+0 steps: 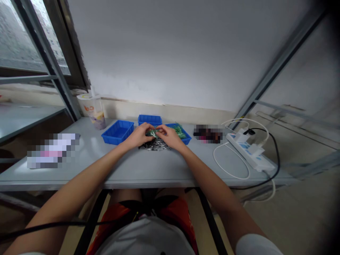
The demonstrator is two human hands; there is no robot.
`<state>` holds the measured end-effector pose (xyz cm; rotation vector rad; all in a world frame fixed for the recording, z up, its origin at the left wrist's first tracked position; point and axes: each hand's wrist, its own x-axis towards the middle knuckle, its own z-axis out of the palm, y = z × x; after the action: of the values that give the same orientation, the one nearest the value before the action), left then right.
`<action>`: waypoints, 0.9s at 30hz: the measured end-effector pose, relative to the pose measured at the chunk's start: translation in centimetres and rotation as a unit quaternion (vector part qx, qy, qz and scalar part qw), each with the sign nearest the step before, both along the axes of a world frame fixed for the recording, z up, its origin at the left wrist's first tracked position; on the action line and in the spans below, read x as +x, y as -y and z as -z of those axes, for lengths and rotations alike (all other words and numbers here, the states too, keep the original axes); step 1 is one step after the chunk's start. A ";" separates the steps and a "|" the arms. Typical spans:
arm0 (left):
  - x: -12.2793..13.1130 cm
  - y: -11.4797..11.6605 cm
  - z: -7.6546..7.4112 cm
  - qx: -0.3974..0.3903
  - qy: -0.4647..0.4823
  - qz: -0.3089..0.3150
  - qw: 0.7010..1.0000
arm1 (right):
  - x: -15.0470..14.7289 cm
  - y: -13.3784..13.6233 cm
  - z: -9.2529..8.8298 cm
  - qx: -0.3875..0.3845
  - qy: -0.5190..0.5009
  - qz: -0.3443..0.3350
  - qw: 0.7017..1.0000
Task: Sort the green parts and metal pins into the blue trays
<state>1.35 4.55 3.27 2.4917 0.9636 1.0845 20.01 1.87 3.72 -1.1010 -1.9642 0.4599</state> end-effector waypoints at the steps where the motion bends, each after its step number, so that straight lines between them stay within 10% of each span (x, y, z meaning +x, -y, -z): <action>1: 0.0 0.0 0.0 0.003 -0.003 0.002 1.000 | -0.1 -0.1 0.1 -0.003 -0.013 -0.005 1.000; 27: -0.5 1.0 -0.9 0.137 -0.070 0.003 0.988 | 0.3 -0.1 -0.6 -0.092 -0.168 -0.074 0.979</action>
<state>0.81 3.57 4.22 2.8229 0.8945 1.1194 20.27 1.98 4.37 -0.9214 -1.7348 0.8655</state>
